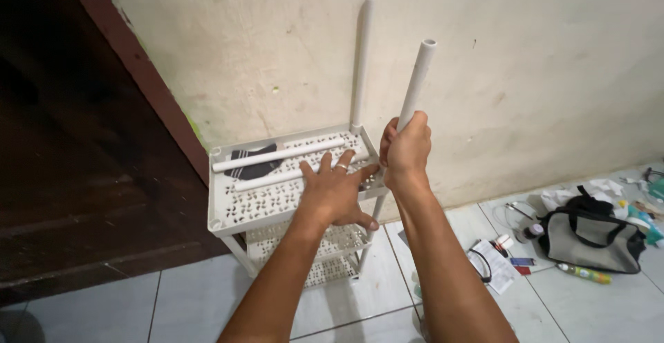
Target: The person inserts white plastic poles into the corner holes of a white plastic shelf unit. They repeatedly insert and remove the poles, then gather them and place them on a nearby bed. Finally, they remove a sock from the shelf and attempt to secure the shelf with small plastic fasteners.
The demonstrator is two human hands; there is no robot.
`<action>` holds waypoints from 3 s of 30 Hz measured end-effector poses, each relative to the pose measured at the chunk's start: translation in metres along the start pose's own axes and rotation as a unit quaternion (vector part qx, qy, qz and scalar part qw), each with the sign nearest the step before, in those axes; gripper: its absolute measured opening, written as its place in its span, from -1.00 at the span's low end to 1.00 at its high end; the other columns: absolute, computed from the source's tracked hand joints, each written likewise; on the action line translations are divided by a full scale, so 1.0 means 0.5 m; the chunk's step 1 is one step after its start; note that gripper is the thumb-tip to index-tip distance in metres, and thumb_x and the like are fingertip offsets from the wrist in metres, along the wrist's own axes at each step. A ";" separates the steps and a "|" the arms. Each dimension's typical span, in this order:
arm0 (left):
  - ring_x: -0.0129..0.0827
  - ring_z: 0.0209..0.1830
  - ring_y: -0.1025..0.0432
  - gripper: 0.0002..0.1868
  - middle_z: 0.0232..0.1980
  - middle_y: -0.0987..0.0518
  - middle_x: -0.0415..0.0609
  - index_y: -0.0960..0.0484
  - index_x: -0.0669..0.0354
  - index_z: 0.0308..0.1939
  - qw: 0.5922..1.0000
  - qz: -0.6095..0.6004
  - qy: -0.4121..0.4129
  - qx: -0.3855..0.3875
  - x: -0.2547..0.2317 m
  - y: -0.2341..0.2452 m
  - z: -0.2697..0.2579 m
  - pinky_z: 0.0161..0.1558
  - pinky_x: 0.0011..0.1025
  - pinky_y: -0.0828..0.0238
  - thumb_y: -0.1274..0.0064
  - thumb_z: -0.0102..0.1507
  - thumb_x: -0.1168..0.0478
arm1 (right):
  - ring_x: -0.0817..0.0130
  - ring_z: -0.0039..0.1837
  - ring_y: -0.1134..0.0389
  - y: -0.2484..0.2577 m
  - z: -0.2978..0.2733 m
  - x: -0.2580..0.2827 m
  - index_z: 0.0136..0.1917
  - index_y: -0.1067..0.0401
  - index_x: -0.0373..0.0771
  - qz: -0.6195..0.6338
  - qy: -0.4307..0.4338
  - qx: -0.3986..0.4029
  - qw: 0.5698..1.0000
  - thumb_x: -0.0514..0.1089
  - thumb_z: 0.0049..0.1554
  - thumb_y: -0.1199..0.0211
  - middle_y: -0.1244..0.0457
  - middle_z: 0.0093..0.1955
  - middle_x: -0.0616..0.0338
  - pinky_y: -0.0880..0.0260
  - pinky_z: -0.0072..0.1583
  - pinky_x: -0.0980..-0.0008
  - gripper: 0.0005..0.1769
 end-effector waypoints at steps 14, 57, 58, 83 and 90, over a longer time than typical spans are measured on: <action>0.16 0.64 0.20 0.24 0.65 0.03 -0.03 -0.17 -0.62 0.51 1.000 0.012 0.009 0.014 -0.012 0.010 -0.017 0.40 0.50 0.27 -0.47 -0.21 -0.37 | 0.52 -0.38 -0.06 -0.015 -0.058 0.057 -0.32 -0.20 -0.15 -0.017 0.160 0.031 0.986 0.44 0.33 0.32 -0.06 -0.43 0.35 -0.07 -0.32 0.45 -0.27; 0.18 0.69 0.51 -0.08 0.71 0.29 0.07 -0.30 -0.46 0.43 1.000 -0.013 0.023 -0.011 -0.009 0.022 -0.024 0.46 0.43 0.59 -0.32 0.00 -0.15 | 0.42 0.22 -0.30 0.089 -0.041 -0.061 0.44 -0.30 -0.38 -0.166 0.329 0.117 0.922 0.33 0.47 0.18 -0.30 0.18 0.14 -0.30 0.21 0.43 -0.27; 0.15 0.70 0.50 -0.13 0.71 0.25 0.06 -0.38 -0.38 0.36 0.998 -0.032 0.014 -0.047 -0.006 0.029 -0.023 0.45 0.43 0.62 -0.31 -0.04 -0.07 | 0.43 0.24 -0.29 0.091 -0.039 -0.091 0.47 -0.22 -0.37 -0.167 0.286 0.136 0.934 0.26 0.42 0.07 -0.26 0.25 0.14 -0.35 0.19 0.42 -0.32; -0.59 -0.64 0.00 -0.31 -0.62 -0.15 -0.31 -0.20 0.04 -0.58 0.639 -0.647 -0.229 -0.346 -0.129 0.184 0.140 -0.58 -0.50 0.08 0.34 0.45 -0.34 | 0.53 -0.12 -0.30 0.097 -0.042 -0.261 0.10 -0.42 -0.38 -0.036 0.134 0.101 0.985 -0.03 0.12 -0.25 -0.34 -0.13 0.24 -0.37 -0.08 0.40 -0.59; -0.49 -0.67 -0.14 -0.30 -0.67 -0.23 -0.24 -0.25 0.05 -0.61 0.683 -0.483 -0.084 -0.541 -0.151 0.186 0.093 -0.56 -0.41 -0.08 0.34 0.46 -0.33 | 0.45 -0.05 -0.30 0.134 -0.003 -0.322 0.11 -0.40 -0.40 -0.206 0.175 0.054 0.961 0.02 0.06 -0.38 -0.34 -0.07 0.14 -0.41 -0.05 0.35 -0.49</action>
Point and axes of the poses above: each hand's wrist, its own z-axis towards the middle knuckle, its own y-axis out of the back of the hand, x = y × z, the point moved 7 cm from there along z, towards the middle knuckle
